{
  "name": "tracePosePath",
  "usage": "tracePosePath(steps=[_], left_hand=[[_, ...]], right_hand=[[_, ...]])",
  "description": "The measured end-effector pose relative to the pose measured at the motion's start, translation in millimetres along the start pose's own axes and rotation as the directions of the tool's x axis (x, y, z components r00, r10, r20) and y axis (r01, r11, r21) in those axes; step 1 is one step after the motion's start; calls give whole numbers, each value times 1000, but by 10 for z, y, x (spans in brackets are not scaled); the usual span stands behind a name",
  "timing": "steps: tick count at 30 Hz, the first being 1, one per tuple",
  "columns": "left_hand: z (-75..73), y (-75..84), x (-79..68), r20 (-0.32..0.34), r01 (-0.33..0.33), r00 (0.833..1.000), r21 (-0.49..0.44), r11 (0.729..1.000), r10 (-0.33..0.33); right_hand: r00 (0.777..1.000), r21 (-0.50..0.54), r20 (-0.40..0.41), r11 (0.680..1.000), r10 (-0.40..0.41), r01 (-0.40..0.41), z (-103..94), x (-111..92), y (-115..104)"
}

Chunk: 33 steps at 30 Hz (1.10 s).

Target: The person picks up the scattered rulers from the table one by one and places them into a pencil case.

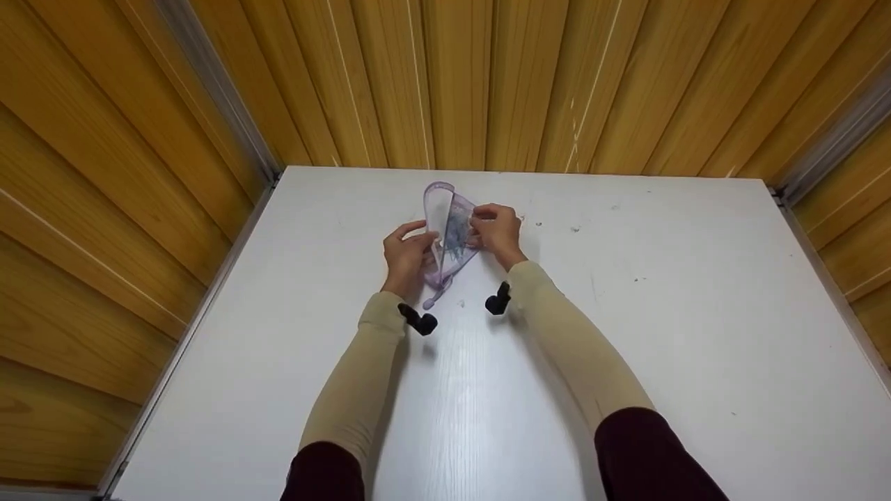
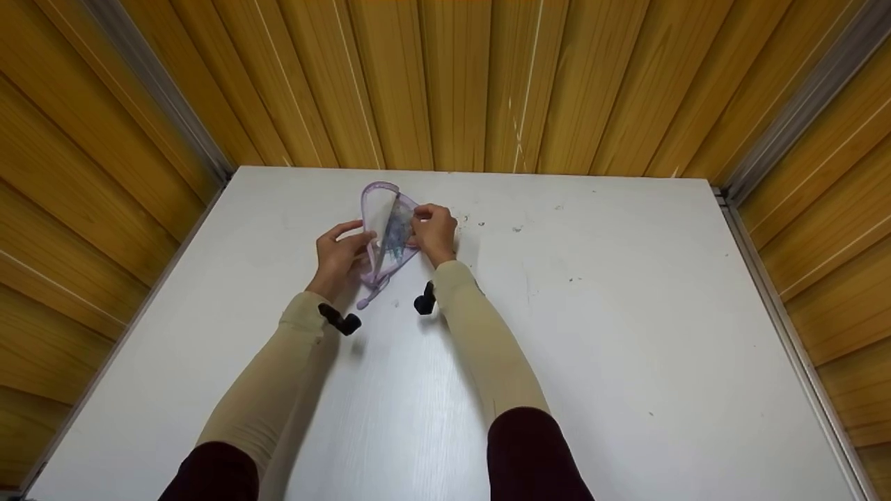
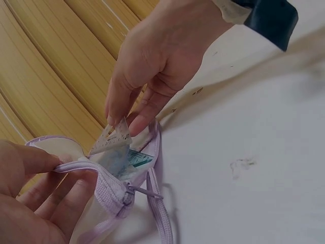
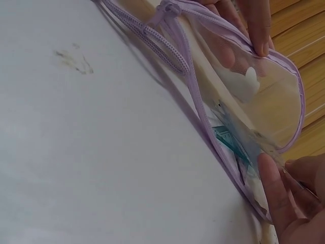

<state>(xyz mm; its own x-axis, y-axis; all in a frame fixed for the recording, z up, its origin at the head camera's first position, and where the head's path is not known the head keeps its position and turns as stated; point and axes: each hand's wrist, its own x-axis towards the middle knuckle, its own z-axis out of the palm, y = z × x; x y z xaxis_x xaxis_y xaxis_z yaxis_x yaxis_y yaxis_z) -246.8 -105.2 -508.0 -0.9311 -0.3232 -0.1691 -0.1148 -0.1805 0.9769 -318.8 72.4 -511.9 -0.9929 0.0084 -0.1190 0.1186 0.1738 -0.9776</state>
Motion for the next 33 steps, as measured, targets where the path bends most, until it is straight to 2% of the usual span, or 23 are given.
tracePosePath(steps=[12, 17, 24, 33], left_hand=[[15, -18, 9, -4, -8, 1000, -7, 1000, 8], [13, -26, 25, -6, -5, 1000, 7, 1000, 5], [3, -8, 16, -3, -1, 1000, 19, 1000, 1], [-2, -7, -3, -2, 3, 1000, 9, 1000, -3]], right_hand=[[1000, -10, -14, 1000, -22, 22, 129, -23, 40], [998, -94, -32, 995, -48, 45, 158, -17, 52], [991, -221, -68, 971, -113, 95, 183, 5, 56], [991, -198, -71, 975, -114, 98, 197, -6, 77]])
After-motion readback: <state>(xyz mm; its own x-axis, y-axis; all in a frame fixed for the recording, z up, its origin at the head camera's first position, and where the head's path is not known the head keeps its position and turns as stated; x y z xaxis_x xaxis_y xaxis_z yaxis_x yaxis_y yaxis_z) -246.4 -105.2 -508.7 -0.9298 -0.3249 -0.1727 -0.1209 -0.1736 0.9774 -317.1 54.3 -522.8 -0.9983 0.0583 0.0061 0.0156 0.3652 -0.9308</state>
